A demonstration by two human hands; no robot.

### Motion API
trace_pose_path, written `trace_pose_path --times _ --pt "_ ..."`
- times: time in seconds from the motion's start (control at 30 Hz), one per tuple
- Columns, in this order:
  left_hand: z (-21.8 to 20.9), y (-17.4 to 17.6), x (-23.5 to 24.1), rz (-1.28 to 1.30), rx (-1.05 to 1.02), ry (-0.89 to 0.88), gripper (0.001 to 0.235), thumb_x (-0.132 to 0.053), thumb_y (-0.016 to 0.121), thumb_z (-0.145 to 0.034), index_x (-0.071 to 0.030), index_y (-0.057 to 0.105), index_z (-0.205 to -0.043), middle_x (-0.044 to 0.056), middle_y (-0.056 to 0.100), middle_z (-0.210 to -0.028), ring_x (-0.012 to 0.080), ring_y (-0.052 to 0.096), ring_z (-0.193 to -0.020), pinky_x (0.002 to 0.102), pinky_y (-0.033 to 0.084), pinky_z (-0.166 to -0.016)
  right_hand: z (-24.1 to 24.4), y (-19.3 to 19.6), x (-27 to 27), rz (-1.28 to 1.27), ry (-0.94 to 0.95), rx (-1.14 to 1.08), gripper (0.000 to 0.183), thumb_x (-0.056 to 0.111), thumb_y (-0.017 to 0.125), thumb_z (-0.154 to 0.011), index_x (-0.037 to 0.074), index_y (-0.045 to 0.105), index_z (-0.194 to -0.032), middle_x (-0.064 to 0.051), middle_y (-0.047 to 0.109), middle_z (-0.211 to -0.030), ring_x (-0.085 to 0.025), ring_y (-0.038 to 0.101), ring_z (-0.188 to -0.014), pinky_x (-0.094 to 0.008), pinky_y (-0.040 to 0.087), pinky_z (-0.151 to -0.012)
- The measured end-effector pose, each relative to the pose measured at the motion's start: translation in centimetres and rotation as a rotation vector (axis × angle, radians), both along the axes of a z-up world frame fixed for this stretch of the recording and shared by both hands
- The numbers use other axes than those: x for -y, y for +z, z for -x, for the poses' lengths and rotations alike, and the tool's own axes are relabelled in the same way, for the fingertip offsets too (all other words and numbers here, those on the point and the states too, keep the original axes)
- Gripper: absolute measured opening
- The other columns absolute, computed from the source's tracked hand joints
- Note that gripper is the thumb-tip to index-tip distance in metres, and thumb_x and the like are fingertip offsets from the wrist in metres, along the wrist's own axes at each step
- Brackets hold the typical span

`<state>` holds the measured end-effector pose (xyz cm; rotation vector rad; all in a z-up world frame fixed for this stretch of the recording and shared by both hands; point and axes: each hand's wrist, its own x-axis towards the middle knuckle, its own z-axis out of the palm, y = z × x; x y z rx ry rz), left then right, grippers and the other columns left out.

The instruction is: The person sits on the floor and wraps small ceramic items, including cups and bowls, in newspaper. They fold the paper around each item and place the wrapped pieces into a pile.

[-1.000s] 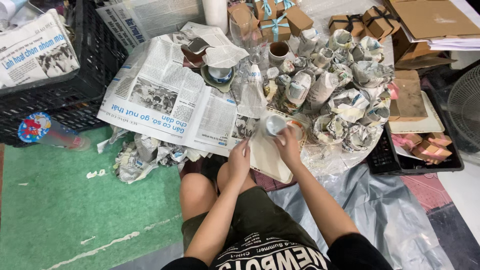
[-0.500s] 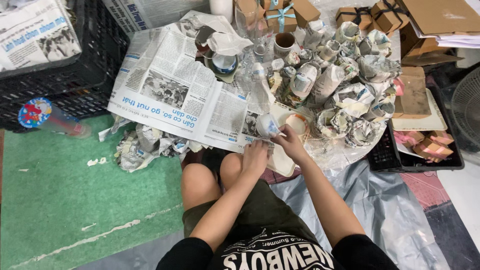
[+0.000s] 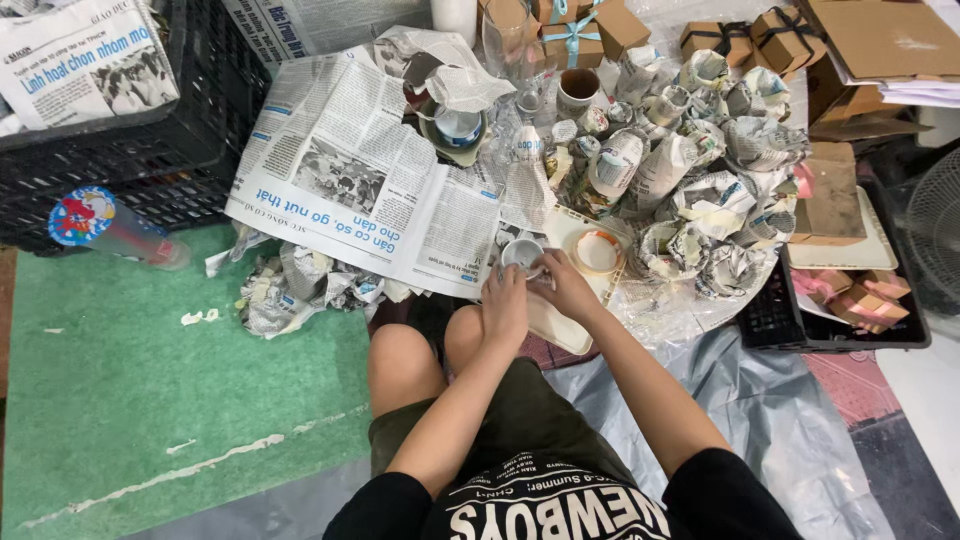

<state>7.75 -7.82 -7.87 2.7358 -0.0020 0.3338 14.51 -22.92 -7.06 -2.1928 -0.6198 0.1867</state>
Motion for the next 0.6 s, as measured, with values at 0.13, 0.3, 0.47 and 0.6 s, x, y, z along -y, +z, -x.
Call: trace_pose_path --times 0.13,0.3,0.47,0.6 --pt "-0.4 -0.1 -0.6 0.212 -0.108 -0.023 0.024 -0.016 0.061 -0.095 -0.007 0.066 -0.117 0.011 0.062 -0.119 0.0348 0.064 -0.112 0.046 0.052 -0.092 0.7 -2.1 2.2 -0.294 -0.099 -0.078 0.061 0.004 0.066 -0.090 0.007 0.042 -0.146 -0.019 0.052 -0.145 -0.031 0.055 -0.133 -0.041 0.050 -0.103" --pt "-0.2 1.0 -0.4 0.442 -0.073 0.004 0.019 -0.017 0.060 -0.097 -0.008 0.069 -0.111 0.012 0.066 -0.113 0.0379 0.066 -0.098 0.050 0.052 -0.082 2.3 -7.1 2.8 -0.585 -0.394 -0.137 0.053 -0.004 0.052 -0.095 0.001 0.041 -0.146 -0.019 0.054 -0.146 -0.029 0.061 -0.133 -0.036 0.053 -0.105" --pt "0.1 1.4 -0.6 0.550 0.016 0.015 0.021 -0.015 0.059 -0.097 -0.005 0.068 -0.113 0.015 0.068 -0.113 0.0406 0.065 -0.100 0.050 0.051 -0.082 3.7 -8.3 1.9 -0.613 -0.627 -0.176 0.051 -0.005 0.057 -0.095 -0.002 0.041 -0.143 -0.019 0.050 -0.147 -0.028 0.060 -0.130 -0.036 0.053 -0.097" --pt "-0.4 -0.3 -0.7 0.594 0.026 -0.004 0.022 -0.018 0.059 -0.100 -0.004 0.068 -0.113 0.017 0.069 -0.113 0.0417 0.064 -0.103 0.049 0.051 -0.086 4.2 -6.2 0.8 -0.708 -0.449 -0.226 0.053 -0.004 0.056 -0.096 -0.001 0.041 -0.147 -0.019 0.053 -0.147 -0.029 0.056 -0.137 -0.037 0.053 -0.105"
